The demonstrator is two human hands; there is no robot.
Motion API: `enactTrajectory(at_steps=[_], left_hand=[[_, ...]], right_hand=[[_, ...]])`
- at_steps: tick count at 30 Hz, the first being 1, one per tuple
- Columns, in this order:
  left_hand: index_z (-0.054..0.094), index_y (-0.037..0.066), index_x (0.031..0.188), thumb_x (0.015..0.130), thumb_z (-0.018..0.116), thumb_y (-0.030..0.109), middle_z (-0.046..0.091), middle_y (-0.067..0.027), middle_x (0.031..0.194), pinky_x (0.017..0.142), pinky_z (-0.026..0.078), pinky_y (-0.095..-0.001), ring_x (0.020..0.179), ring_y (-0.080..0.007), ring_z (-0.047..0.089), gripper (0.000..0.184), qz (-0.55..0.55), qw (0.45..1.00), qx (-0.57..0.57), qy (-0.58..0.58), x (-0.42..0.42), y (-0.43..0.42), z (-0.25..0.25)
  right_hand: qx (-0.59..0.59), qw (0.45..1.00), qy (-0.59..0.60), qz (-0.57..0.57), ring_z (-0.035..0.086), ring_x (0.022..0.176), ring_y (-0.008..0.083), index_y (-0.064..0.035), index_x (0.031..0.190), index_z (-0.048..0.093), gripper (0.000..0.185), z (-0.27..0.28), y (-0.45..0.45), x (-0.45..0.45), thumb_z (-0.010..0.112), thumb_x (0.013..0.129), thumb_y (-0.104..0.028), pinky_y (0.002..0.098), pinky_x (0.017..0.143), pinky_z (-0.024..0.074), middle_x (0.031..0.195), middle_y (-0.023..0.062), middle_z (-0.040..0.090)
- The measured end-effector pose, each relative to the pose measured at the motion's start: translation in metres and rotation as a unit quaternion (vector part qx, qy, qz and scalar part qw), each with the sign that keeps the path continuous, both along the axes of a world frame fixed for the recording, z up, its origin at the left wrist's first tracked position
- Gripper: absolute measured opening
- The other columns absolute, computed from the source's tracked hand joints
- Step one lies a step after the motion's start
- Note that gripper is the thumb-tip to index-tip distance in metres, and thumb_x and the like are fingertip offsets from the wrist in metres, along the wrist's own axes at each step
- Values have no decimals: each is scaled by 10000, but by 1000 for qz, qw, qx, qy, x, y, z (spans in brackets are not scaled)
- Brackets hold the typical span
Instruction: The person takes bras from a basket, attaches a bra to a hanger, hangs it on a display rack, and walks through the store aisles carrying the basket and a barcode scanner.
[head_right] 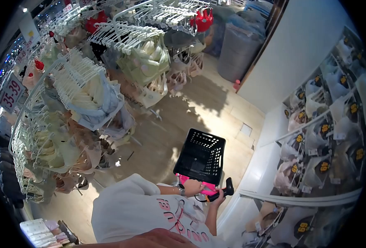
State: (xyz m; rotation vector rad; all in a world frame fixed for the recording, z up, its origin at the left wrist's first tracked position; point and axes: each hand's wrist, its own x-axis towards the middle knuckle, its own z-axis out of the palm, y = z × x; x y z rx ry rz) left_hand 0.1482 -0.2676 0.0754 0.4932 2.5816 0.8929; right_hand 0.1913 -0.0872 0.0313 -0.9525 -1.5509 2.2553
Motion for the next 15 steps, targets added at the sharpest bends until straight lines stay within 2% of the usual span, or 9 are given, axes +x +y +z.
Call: enactTrajectory(at_steps=[3,4,5,9,10,13,15], left_hand=[[662,39,772,938,369,385,643,-188,672,544,518,-452,594,-337,641,482,-48,997,-46,33,-23,18,-32],[655,40,752,933,371,388,642,-182,670,551,517,-450,601,-338,641,485,-16,999,-46,20,-30,25,-32],[649,40,733,929,372,391,642,-175,668,557,516,-448,609,-338,641,488,14,999,-47,6,-39,31,-28],[647,43,690,931,349,391,643,-157,655,572,516,-448,629,-331,647,517,112,992,-38,-40,-75,51,-15],[655,49,699,939,328,396,643,-146,640,570,515,-442,640,-316,652,534,102,992,-33,-64,-85,55,-11],[636,15,775,942,279,371,652,-190,755,612,515,-439,729,-309,653,531,113,988,-55,-90,-101,69,23],[632,19,799,948,249,353,651,-175,747,582,509,-425,727,-292,651,530,187,966,-2,-180,-111,87,-2]], right_hand=[[35,998,19,48,603,682,185,18,733,606,205,-1,19,-41,566,810,-168,318,714,489,734,95,628],[20,998,18,55,604,687,182,14,736,614,198,-3,24,-55,567,816,-161,315,720,488,740,88,632],[31,998,18,60,600,678,192,11,694,615,271,-6,28,-71,548,816,-221,296,697,482,698,87,610],[33,986,53,156,599,669,179,5,689,605,232,1,47,-127,547,812,-183,287,695,481,689,85,609],[19,983,55,176,599,668,175,2,691,605,219,2,52,-141,552,807,-176,287,694,481,687,81,607],[0,964,64,260,599,662,150,-10,705,619,198,6,66,-182,577,797,-180,276,677,480,700,79,618],[-14,952,59,300,599,654,147,-12,700,632,221,5,77,-206,592,797,-206,263,656,474,703,74,626]])
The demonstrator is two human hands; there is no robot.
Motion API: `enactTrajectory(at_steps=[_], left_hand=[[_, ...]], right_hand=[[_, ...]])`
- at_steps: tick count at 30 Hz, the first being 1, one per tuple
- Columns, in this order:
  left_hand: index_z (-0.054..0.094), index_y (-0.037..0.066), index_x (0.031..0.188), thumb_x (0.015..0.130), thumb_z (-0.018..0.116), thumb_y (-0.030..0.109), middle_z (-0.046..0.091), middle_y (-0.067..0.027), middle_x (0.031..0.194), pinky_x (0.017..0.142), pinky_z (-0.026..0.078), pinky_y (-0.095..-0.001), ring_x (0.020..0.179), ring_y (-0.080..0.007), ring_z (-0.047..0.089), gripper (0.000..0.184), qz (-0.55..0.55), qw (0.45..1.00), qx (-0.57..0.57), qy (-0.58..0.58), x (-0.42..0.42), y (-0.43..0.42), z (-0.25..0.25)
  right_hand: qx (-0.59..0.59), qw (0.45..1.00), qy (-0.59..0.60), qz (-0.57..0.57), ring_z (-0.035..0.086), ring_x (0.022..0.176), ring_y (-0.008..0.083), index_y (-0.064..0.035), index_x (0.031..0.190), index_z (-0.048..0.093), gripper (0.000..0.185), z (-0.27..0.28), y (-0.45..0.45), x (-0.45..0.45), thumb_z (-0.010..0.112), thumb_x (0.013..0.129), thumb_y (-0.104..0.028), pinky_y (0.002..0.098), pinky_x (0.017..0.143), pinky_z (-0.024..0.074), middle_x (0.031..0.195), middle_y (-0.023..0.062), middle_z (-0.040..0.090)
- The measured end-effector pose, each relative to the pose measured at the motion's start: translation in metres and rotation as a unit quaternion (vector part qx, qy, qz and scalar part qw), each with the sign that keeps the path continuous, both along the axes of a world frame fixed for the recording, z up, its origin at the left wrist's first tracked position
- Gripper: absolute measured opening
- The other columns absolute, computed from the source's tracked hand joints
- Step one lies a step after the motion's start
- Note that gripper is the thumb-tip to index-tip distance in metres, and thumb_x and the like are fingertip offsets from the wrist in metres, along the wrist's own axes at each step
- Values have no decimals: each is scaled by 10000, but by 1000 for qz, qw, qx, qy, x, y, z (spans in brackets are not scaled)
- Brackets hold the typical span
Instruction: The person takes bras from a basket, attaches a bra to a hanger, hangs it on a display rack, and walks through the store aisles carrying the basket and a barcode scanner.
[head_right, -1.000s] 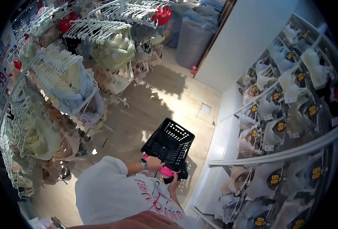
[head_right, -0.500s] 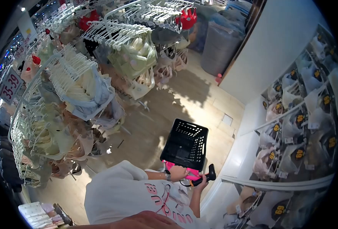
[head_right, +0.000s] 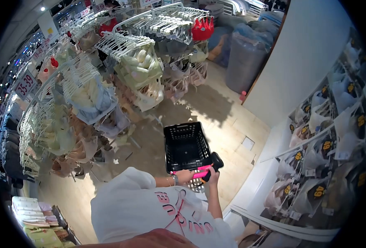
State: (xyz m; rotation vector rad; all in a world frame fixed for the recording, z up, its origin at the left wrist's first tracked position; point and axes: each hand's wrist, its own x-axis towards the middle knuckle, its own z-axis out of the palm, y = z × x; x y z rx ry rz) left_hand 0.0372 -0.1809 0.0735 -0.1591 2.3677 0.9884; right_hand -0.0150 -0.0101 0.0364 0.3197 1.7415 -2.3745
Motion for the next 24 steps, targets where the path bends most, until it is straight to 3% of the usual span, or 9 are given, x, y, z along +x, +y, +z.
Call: enactTrajectory(at_steps=[1,4,8,9,13,16,18,22,24], left_hand=[[624,23,780,948,244,325,648,-163,720,568,503,-416,682,-282,649,514,64,991,97,-64,-4,6,-9],[612,17,743,950,237,364,632,-151,673,564,500,-408,625,-263,640,552,154,961,180,-146,-15,40,-28],[616,-8,690,952,225,483,578,-124,568,557,491,-386,535,-226,600,680,111,992,48,-16,-35,75,-57],[617,-9,664,954,250,477,577,-129,561,556,478,-378,521,-229,589,674,209,971,102,-51,-43,80,-71],[609,-13,683,948,317,475,551,-90,581,524,421,-364,513,-205,524,628,270,948,146,-86,-69,74,-79],[606,6,688,932,370,417,543,-67,596,511,404,-361,516,-184,506,533,327,922,192,-74,-83,79,-76],[601,-5,637,933,343,406,545,-90,539,511,432,-358,483,-199,533,568,350,910,214,-54,-95,78,-117],[595,-1,656,922,340,365,545,-93,548,494,421,-353,481,-199,527,520,381,896,215,-74,-111,92,-59],[593,6,719,933,327,363,539,-105,576,502,417,-361,502,-213,527,494,371,902,209,-65,-121,91,-66]], right_hand=[[44,998,-18,36,595,646,143,-10,695,636,233,-3,7,-12,603,793,-219,259,640,466,693,67,625],[109,989,-39,87,568,606,133,1,708,653,258,-11,30,-43,634,780,-246,256,593,439,648,49,610],[73,986,-34,145,572,636,128,-2,717,653,265,-15,58,-79,635,779,-258,253,607,442,686,54,616],[81,981,-36,173,574,656,126,-11,720,655,261,-14,61,-91,637,776,-265,250,617,442,712,53,621],[163,956,-11,242,538,539,111,-15,701,653,277,-2,46,-131,634,767,-283,258,528,421,595,21,582],[79,972,14,222,565,573,123,-14,689,659,248,-9,39,-150,630,761,-250,261,546,437,633,34,610],[64,971,29,230,573,586,131,-10,704,664,234,-9,39,-163,625,764,-233,265,565,446,654,40,620],[82,955,22,285,601,620,139,-3,732,681,238,-9,41,-191,615,785,-225,273,615,478,670,54,645],[93,942,19,321,601,625,132,-4,747,684,260,-11,40,-211,610,792,-249,265,609,473,674,45,645]])
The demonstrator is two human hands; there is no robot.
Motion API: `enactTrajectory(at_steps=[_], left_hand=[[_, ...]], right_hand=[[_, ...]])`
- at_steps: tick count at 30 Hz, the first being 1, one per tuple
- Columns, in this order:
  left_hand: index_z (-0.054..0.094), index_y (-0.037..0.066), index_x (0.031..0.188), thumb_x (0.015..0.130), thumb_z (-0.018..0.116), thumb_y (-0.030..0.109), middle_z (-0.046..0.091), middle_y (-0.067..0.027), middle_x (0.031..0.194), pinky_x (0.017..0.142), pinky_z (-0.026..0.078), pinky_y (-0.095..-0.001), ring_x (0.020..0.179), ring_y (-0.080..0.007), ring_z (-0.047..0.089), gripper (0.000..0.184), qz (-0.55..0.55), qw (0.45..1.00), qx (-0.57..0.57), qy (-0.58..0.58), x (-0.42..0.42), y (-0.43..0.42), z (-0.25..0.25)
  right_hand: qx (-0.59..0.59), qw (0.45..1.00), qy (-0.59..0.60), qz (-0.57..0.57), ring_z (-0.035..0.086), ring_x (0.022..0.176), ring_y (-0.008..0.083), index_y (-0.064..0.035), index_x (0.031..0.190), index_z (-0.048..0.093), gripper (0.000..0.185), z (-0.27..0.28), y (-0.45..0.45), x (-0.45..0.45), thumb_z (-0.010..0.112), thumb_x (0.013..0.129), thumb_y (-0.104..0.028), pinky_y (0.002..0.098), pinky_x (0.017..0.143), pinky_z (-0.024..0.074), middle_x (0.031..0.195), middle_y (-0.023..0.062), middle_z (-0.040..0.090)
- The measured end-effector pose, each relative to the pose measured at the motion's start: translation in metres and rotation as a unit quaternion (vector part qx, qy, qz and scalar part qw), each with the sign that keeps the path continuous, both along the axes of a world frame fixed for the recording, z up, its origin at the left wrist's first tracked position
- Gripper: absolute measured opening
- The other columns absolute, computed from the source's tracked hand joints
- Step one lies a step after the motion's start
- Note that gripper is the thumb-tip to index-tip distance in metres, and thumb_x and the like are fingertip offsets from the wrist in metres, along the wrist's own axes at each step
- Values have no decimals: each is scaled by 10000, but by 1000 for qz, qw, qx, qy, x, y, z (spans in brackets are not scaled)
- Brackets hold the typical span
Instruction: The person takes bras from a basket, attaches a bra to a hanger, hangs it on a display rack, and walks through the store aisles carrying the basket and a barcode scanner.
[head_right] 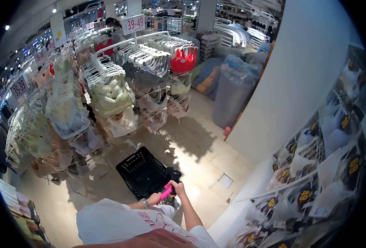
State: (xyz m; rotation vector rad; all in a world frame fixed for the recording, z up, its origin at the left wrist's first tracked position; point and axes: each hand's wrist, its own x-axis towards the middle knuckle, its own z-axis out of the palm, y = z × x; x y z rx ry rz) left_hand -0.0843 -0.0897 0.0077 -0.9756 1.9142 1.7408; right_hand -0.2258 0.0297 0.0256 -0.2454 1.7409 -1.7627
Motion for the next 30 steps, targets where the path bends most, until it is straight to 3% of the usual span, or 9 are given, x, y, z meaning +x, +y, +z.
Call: enactTrajectory(at_steps=[4,9,12,13,17,18,23,26,30], left_hand=[[587,-2,714,940,290,347,553,-108,589,498,423,-374,501,-218,530,511,42,999,26,-1,-30,-4,2],[562,45,684,954,235,339,522,-61,547,417,403,-346,432,-177,509,515,96,995,26,0,-77,-14,-5],[613,-46,750,932,289,314,567,-136,578,487,432,-396,468,-242,544,518,158,986,53,2,-101,-20,5],[573,5,698,938,282,329,528,-103,525,428,409,-373,416,-223,505,498,196,979,55,21,-109,-22,22],[448,86,627,948,265,358,447,-39,486,354,342,-306,371,-156,424,459,254,955,151,32,-128,-33,1],[474,66,649,948,266,360,457,-39,494,363,352,-312,374,-155,424,468,269,946,177,48,-128,-34,0],[518,50,670,941,269,357,453,-32,488,385,363,-317,376,-155,420,479,298,945,138,-1,-115,-31,13],[485,72,626,946,314,394,458,-22,491,352,338,-292,364,-135,415,485,308,944,115,-2,-104,-24,9],[501,63,553,957,311,447,464,-19,449,344,339,-302,349,-139,443,589,362,929,75,5,-108,-11,37]], right_hand=[[0,999,-5,53,557,579,117,-30,788,690,254,4,-20,-38,612,806,-270,250,556,440,679,31,624],[38,991,65,112,559,616,132,-18,813,649,279,11,-57,-86,624,772,-293,278,602,459,682,34,603],[56,973,86,208,565,604,139,-16,831,632,299,20,-81,-123,618,759,-306,277,583,463,677,40,600],[59,965,91,237,565,597,139,-17,819,632,298,22,-89,-137,618,757,-309,276,575,464,674,41,600],[77,955,62,280,571,582,140,-12,795,654,299,37,-120,-157,597,772,-304,272,562,468,665,55,610],[61,956,53,281,575,593,140,-13,810,658,296,31,-125,-160,592,778,-300,273,566,469,677,59,616],[32,949,57,307,606,778,150,1,890,628,251,14,-125,-152,604,798,-231,286,724,479,831,76,647],[6,950,20,310,611,782,157,-6,907,592,206,18,-122,-142,584,801,-183,289,736,478,837,82,651],[21,920,106,377,604,716,162,1,874,614,248,37,-121,-151,581,740,-205,298,684,483,767,87,648]])
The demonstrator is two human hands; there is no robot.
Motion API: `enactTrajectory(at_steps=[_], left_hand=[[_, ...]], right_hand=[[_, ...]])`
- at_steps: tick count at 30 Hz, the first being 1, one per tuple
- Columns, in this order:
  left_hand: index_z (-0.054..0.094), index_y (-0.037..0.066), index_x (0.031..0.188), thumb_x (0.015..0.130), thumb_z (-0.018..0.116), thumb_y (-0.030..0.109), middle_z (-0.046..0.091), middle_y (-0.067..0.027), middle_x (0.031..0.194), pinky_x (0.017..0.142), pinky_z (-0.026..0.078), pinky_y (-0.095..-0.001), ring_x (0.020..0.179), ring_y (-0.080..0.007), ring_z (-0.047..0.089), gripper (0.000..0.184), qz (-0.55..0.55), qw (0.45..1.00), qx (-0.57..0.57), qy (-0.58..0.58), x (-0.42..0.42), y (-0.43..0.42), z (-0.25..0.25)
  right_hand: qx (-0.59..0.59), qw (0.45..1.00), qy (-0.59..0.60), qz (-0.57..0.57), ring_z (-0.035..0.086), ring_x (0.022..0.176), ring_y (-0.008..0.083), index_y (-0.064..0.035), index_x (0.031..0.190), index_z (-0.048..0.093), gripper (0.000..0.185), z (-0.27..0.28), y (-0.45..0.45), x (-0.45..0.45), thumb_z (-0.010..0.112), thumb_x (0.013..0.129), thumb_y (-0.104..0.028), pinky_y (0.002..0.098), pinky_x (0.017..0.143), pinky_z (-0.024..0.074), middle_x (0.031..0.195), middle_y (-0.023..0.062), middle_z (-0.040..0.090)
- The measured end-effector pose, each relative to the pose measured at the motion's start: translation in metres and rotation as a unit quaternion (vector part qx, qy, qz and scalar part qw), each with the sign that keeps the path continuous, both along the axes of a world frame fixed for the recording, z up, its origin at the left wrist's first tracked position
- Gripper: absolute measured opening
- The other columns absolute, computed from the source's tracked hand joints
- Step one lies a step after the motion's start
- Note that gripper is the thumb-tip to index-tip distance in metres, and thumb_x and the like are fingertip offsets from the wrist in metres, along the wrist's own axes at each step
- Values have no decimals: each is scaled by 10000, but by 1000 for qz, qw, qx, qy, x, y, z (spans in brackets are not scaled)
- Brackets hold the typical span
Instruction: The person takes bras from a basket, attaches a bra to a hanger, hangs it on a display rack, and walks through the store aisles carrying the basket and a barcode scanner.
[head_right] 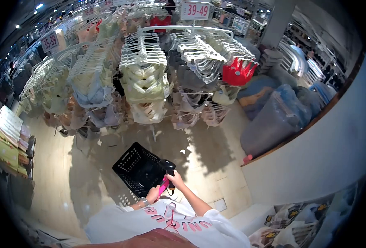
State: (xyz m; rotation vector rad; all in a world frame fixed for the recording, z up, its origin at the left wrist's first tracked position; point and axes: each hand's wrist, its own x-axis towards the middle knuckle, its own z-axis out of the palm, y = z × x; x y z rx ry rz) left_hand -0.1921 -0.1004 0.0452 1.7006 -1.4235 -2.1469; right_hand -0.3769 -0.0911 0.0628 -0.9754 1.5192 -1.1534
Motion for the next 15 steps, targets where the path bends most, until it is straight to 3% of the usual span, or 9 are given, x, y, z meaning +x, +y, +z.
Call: enactTrajectory(at_steps=[2,4,8,10,12,14,15], left_hand=[[528,63,614,976,289,435,457,-13,460,371,348,-302,357,-140,431,572,-20,999,-35,-2,-3,9,2],[512,55,555,959,306,475,475,-23,458,365,359,-297,360,-140,458,619,-4,998,-56,41,-4,17,-5],[559,24,590,957,297,487,502,-44,471,396,401,-302,385,-153,496,646,-28,994,-103,-33,-13,29,16],[615,9,622,947,294,482,563,-100,499,524,461,-388,482,-240,585,658,-75,980,-157,-93,-18,36,-22],[640,-1,668,940,292,478,592,-129,536,602,473,-424,563,-293,622,652,-84,962,-231,-120,-24,48,-30],[673,-16,788,932,286,491,638,-255,760,724,481,-480,805,-408,631,654,-77,953,-236,-176,-34,58,-26],[676,-11,807,930,281,506,633,-269,806,752,475,-489,852,-420,617,662,-69,953,-233,-183,-38,63,-24]], right_hand=[[-1,999,-51,-7,612,720,164,13,890,626,270,-14,3,-6,579,736,-203,297,688,489,762,91,655],[-3,996,-94,2,620,742,165,21,910,638,285,-14,14,-12,583,743,-204,300,710,495,797,84,657],[-40,996,-81,3,610,766,166,30,947,640,300,-13,25,-17,592,754,-194,299,721,487,843,99,651],[-38,997,-59,9,606,771,166,33,947,638,303,-11,36,-21,595,751,-194,299,725,484,849,101,650],[-40,997,-69,13,598,772,162,29,964,627,314,-13,47,-27,606,739,-188,294,718,479,859,89,642],[-49,997,-56,26,587,771,155,8,980,625,313,-20,55,-36,613,733,-184,294,711,474,860,84,633],[-35,997,-52,37,581,776,153,-8,988,627,310,-24,58,-42,614,731,-182,293,713,471,870,85,631]])
